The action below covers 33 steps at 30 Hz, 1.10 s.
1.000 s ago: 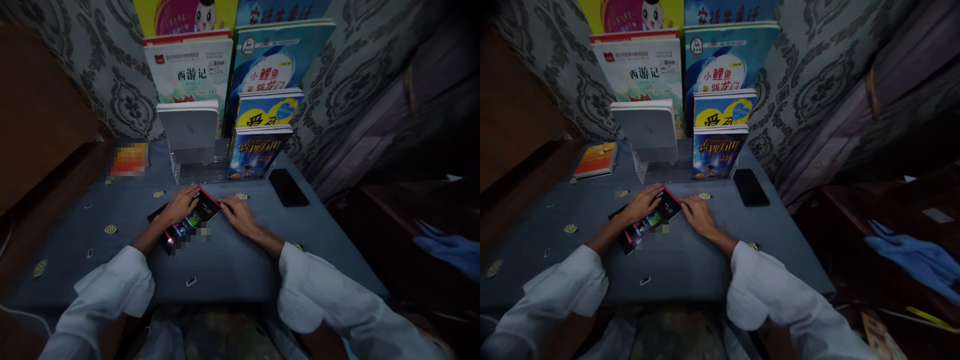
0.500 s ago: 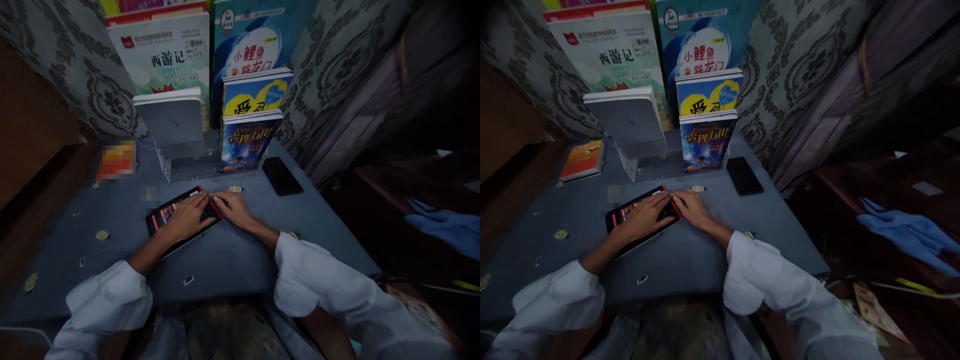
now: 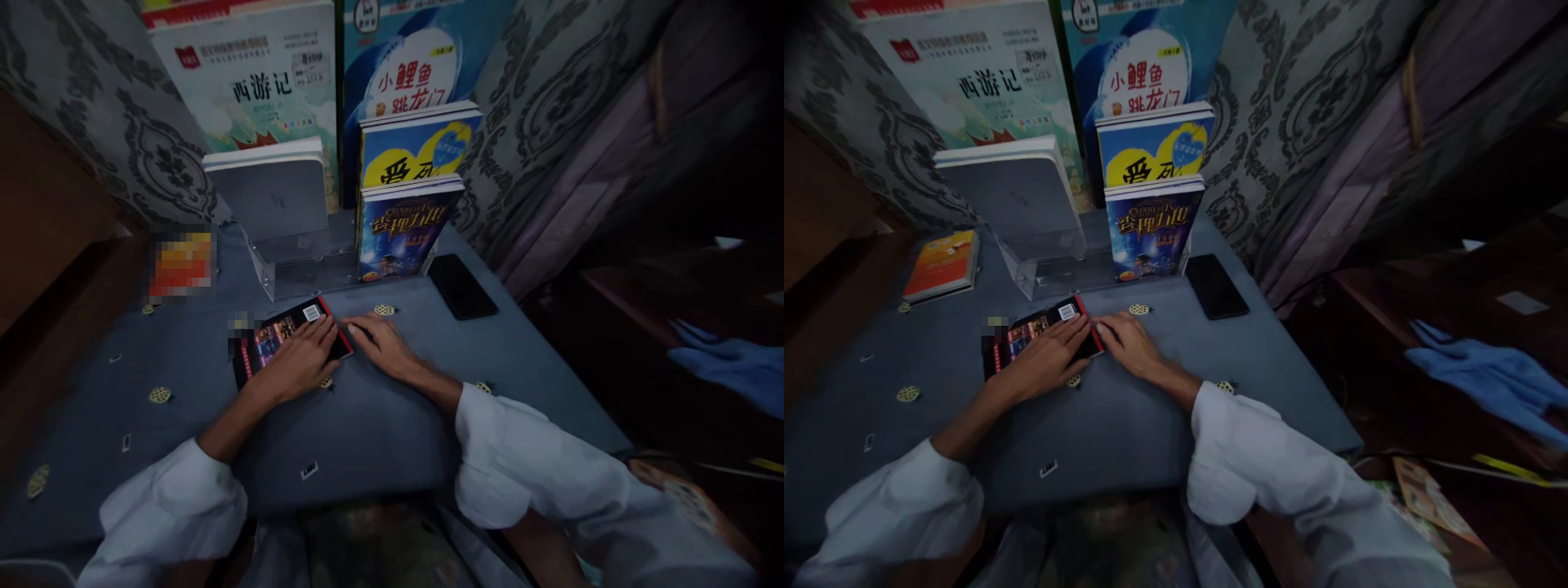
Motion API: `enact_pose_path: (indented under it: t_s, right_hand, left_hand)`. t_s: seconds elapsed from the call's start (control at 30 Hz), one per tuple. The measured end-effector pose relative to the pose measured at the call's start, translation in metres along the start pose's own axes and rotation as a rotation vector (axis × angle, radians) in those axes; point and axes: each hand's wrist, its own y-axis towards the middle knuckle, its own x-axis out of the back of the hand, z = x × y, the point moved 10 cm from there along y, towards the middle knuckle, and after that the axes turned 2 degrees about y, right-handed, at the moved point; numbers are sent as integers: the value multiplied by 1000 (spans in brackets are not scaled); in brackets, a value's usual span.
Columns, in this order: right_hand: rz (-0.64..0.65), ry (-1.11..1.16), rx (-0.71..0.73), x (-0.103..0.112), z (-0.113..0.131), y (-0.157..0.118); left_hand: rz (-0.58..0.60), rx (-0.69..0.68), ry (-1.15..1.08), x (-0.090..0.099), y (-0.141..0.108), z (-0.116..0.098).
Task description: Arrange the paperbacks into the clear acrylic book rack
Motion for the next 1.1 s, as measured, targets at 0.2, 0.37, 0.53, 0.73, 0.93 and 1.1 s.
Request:
enact_pose_path:
  t_s: [0.2,0.37,0.53,0.73,0.93,1.1]
  right_hand:
    - [14,34,20,-1,5,0]
    - [27,41,24,-1,8,1]
    - [24,35,11,-2,4,0]
    - [4,57,15,-2,0,-1]
    - [-45,77,28,4,3,-1]
    - [-73,102,44,8,8,-1]
  left_hand:
    - [-59,38,46,5,4,8]
    - [-76,63,18,7,3,9]
    - [-108,69,19,11,4,8]
    - [-139,79,19,15,4,7]
    - [-159,83,-22,18,2,11]
    - [-181,99,-77,20,0,16]
